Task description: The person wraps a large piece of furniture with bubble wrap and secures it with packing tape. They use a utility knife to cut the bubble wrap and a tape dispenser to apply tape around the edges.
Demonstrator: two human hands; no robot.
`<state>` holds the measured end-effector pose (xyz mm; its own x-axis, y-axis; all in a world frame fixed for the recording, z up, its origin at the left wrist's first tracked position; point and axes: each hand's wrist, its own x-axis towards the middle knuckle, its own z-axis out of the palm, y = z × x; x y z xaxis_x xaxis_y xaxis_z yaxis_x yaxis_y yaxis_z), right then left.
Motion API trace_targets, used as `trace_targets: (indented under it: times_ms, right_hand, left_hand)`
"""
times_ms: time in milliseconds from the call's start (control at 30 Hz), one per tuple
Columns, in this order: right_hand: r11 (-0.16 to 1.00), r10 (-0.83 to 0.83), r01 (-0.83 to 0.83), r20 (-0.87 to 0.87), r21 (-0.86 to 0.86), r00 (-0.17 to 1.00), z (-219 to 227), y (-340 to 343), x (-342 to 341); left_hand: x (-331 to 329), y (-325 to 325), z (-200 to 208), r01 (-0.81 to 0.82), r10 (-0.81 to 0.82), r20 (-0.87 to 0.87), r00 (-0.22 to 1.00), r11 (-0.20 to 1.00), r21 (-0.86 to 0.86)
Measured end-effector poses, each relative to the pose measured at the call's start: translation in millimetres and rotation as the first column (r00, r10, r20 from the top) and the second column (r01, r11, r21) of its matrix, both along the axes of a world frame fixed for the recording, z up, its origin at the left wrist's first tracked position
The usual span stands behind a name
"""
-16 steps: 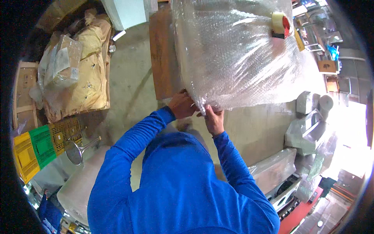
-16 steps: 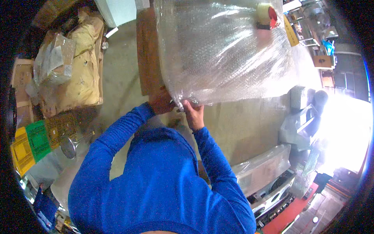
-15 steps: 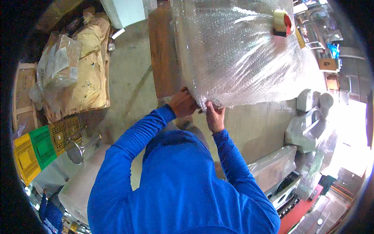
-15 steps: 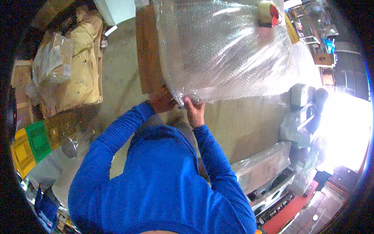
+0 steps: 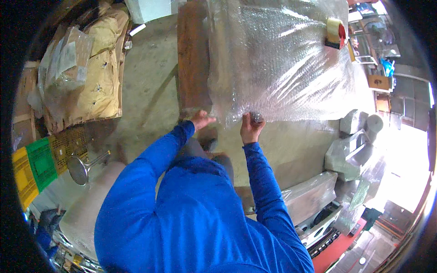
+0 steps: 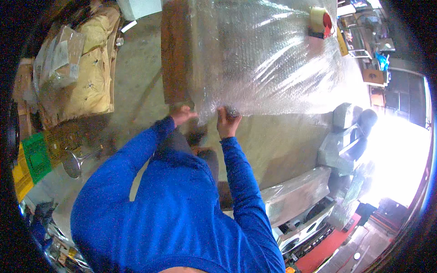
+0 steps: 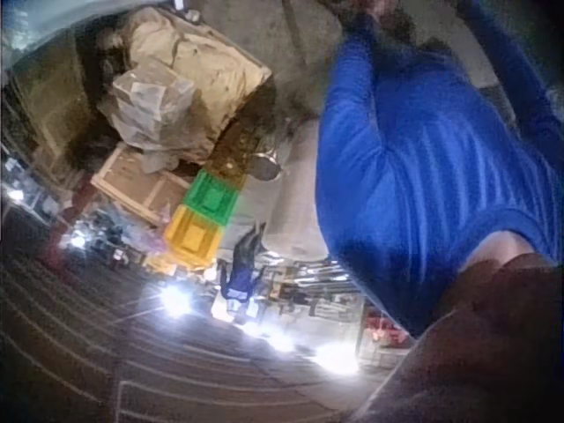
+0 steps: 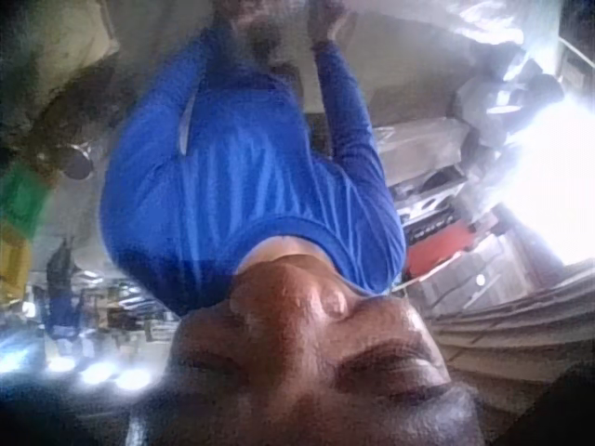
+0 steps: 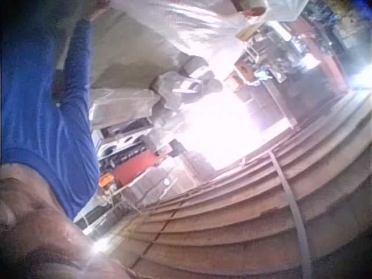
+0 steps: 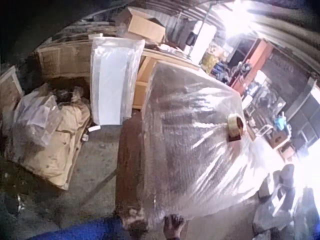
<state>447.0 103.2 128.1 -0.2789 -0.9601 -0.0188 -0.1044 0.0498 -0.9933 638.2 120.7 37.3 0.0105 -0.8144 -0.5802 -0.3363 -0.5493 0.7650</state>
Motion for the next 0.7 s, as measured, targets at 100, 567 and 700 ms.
trace_targets:
  times_ms: [100, 567, 700]
  right_hand:
    - [0.997, 0.074, -0.072, -0.072, 0.031, 0.995, 7, -3, -5]
    - [0.895, 0.432, -0.438, 0.086, 0.079, 0.898, 101, 16, -24]
    - [0.847, 0.481, -0.467, 0.006, 0.256, 0.877, 96, 94, -103]
  left_hand:
    - [-31, -10, -51, -0.006, 0.001, 0.098, 0.995, 0.999, 0.052]
    - [-53, 111, 91, -0.424, 0.527, -0.084, 0.846, 0.568, -0.705]
    - [-38, 77, 154, -0.165, 0.611, 0.222, 0.76, 0.512, -0.843]
